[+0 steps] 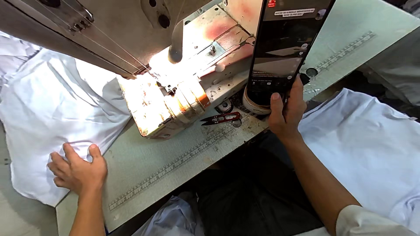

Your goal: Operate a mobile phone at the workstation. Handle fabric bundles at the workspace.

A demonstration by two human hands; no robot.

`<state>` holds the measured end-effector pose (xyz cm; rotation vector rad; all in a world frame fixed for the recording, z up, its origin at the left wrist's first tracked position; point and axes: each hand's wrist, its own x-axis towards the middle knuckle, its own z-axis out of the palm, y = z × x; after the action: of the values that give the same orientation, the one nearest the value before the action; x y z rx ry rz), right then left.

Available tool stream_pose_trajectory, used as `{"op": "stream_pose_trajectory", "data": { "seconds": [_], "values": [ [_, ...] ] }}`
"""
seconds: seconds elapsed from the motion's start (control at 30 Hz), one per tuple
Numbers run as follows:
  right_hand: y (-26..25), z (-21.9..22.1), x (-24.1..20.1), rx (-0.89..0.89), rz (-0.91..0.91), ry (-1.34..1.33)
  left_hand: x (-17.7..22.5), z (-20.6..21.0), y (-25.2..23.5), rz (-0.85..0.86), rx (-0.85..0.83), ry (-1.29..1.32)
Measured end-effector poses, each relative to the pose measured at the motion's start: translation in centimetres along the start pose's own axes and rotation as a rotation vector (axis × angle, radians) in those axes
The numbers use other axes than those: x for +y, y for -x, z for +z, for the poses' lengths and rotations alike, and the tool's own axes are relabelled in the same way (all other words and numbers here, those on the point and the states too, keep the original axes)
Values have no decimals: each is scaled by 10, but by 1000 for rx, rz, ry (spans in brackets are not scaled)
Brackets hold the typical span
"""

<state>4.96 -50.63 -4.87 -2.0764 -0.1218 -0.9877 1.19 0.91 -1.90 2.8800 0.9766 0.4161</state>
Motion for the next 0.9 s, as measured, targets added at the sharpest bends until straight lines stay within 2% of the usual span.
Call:
{"op": "stream_pose_trajectory", "data": {
  "seconds": [0.9],
  "values": [
    [1, 0, 0, -23, 26, 25, 1, -1, 0, 2, -3, 18]
  ]
}}
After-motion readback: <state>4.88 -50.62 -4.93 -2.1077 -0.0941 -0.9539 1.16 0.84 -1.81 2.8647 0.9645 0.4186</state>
